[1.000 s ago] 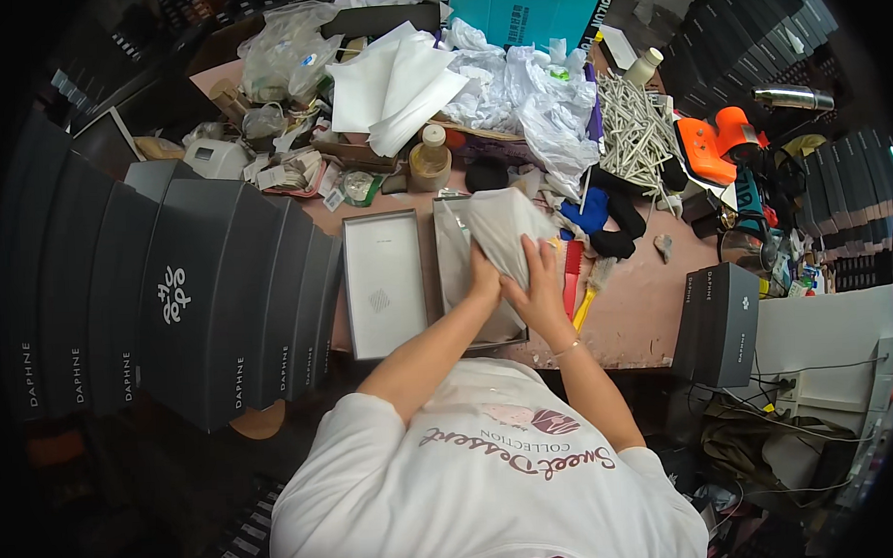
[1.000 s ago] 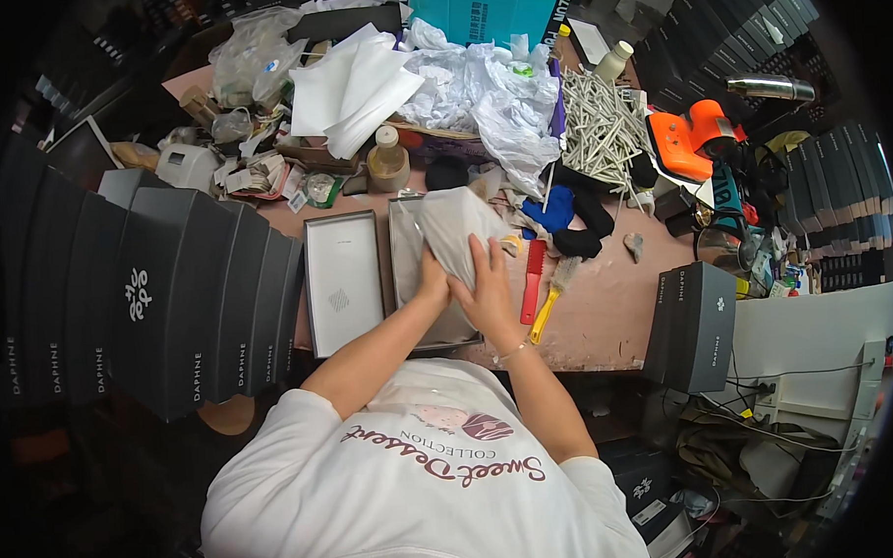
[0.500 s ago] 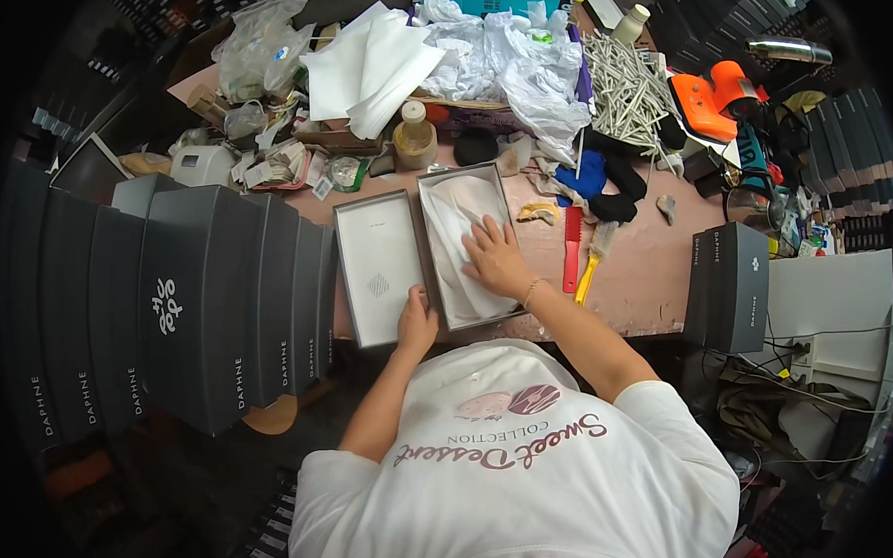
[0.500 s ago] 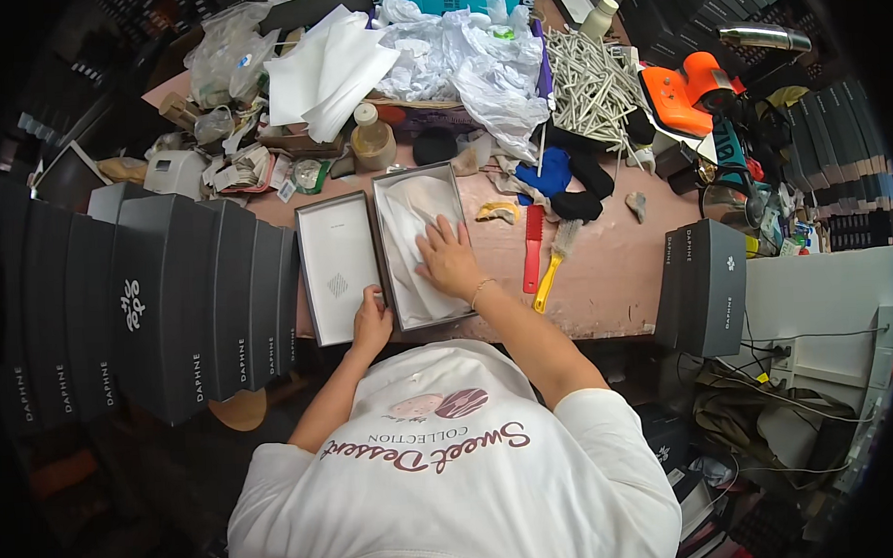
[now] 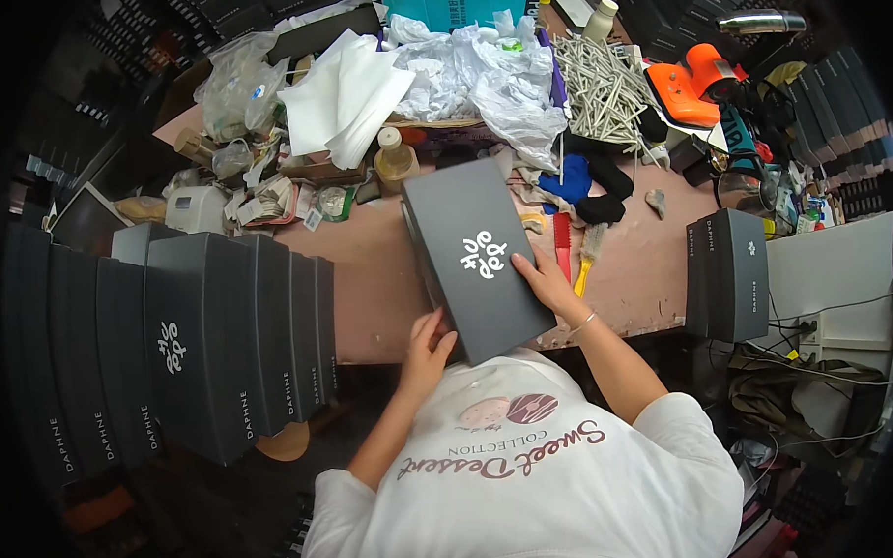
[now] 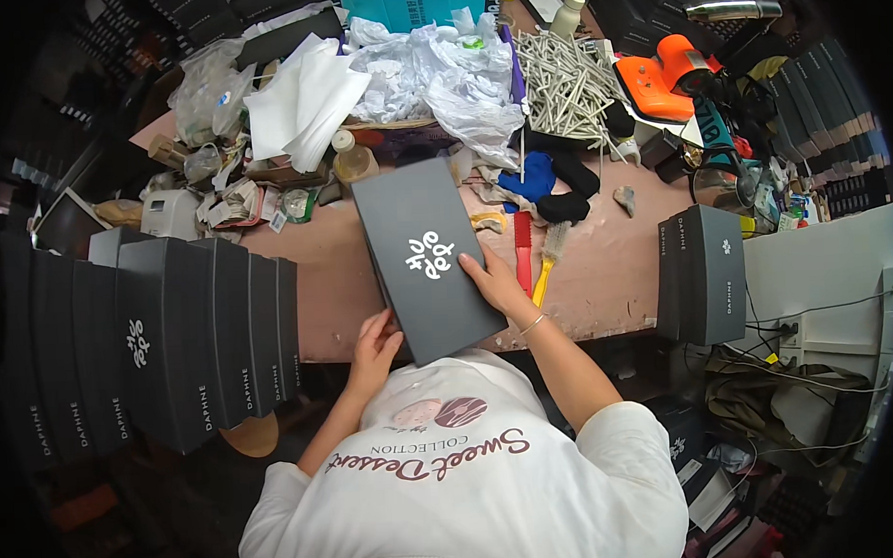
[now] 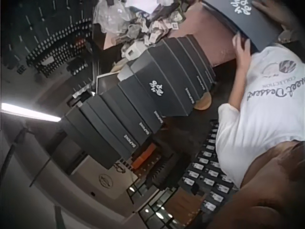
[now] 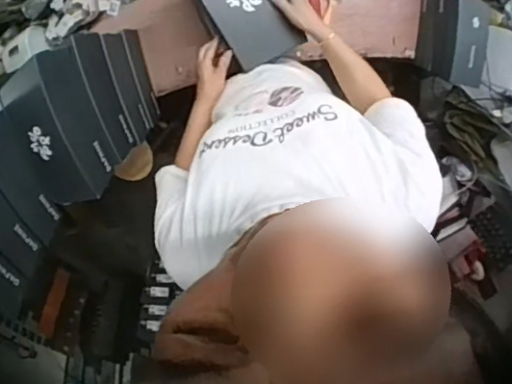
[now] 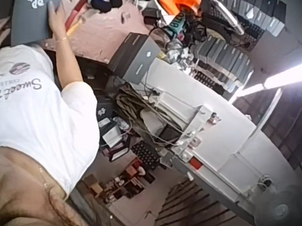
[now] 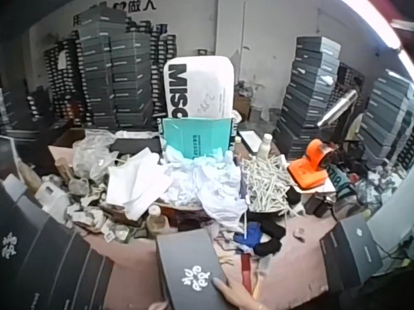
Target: Inspecting shoes for quality and packing them into branded boxes with tissue paper and foam inserts.
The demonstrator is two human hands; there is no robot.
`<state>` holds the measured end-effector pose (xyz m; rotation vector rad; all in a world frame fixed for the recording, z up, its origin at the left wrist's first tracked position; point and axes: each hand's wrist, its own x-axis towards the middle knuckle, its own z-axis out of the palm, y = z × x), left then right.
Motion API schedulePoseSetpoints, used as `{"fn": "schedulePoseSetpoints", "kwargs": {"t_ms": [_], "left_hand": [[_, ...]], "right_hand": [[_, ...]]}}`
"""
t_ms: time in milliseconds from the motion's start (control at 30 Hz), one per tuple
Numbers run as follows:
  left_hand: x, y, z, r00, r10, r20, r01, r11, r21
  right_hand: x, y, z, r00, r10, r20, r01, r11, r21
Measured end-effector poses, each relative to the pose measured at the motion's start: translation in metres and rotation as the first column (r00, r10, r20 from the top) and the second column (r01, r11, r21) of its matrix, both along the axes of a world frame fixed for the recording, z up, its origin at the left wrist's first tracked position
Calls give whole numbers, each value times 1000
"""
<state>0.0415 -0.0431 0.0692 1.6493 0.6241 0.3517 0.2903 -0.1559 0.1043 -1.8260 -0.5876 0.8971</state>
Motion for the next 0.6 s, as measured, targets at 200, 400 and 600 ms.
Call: {"fn": "schedulePoseSetpoints", "kwargs": {"t_ms": [200,400,600], "left_hand": [[41,49,-64,946,211,-245,-228,973,-41],[39,41,-52,912,247,-328,-296,949,-108],[52,53,-23,942,133,-309,-292,782,-551]], "right_hand": [[-16,27,-40,960,4,280,46,984,-171],[-29,18,-65,963,5,270,63,968,-243],[-36,-8,-69,991,-107,-77,107,994,-2]]}}
